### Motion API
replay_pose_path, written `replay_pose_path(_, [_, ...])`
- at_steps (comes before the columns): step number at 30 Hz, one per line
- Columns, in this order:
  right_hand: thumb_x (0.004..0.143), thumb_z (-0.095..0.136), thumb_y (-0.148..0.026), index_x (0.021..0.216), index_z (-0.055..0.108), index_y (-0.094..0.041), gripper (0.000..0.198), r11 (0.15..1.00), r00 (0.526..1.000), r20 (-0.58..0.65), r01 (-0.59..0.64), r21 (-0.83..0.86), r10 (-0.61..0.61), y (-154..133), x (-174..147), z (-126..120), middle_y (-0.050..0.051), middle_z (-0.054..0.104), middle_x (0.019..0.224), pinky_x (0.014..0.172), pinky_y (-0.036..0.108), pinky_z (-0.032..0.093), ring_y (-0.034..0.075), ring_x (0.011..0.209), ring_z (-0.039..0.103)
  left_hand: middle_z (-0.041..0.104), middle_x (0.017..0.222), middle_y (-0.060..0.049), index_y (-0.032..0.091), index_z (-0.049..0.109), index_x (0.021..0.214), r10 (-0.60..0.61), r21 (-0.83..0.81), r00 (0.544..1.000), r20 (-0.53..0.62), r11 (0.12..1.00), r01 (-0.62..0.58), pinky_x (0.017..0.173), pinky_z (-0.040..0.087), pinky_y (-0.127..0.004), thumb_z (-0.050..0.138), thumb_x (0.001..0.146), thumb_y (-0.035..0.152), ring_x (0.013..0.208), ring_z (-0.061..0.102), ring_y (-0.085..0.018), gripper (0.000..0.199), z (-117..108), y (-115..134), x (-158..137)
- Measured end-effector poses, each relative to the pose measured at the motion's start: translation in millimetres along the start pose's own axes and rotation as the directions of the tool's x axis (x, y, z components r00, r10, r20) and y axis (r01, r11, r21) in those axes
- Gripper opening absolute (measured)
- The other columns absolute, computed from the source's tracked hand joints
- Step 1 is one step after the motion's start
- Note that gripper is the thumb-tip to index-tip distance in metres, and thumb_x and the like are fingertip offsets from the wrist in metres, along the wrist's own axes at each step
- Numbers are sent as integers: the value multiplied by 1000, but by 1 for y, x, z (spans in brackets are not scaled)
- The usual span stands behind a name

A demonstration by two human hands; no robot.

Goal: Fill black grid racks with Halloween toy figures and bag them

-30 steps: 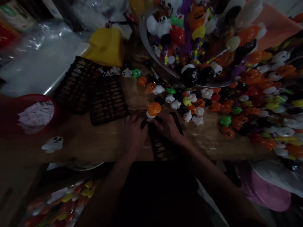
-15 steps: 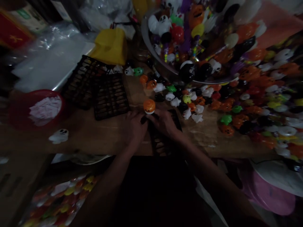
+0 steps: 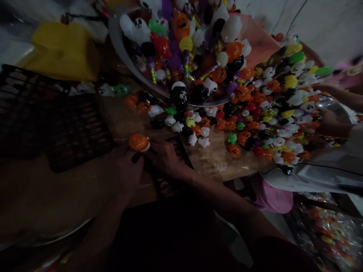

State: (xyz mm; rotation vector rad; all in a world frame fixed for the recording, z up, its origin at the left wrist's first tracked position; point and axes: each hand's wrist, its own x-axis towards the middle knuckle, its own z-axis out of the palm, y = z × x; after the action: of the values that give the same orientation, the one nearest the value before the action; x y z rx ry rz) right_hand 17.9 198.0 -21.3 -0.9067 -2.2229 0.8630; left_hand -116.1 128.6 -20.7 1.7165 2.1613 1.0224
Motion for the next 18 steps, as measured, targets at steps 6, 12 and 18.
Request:
replay_pose_path(6, [101, 59, -20, 113, 73, -14, 20, 988, 990, 81, 127, -88, -120, -7, 2, -23, 10, 73, 112, 91, 29, 54, 18, 103, 68, 73, 116, -18, 16, 72, 104, 17, 146, 1000, -18, 989, -14, 89, 51, -53, 51, 83, 34, 99, 65, -37, 35, 0, -1, 2])
replay_pose_path(12, [105, 50, -27, 131, 70, -20, 33, 828, 1000, 3, -5, -561, 8, 15, 1, -84, 13, 61, 146, 115, 53, 37, 31, 136, 49, 72, 95, -17, 21, 65, 82, -25, 175, 998, -56, 984, 35, 93, 50, -55, 52, 84, 42, 98, 64, -38, 26, 3, -1, 0])
replay_pose_path(18, [104, 50, -27, 142, 63, -25, 40, 766, 999, 45, 21, -642, 11, 46, -17, -119, 9, 58, 151, 119, 62, 23, 35, 143, 40, 71, 99, -21, 19, 64, 91, -32, 173, 999, -28, 984, 36, 93, 52, -60, 49, 81, 44, 101, 65, -43, 32, -23, 5, -4])
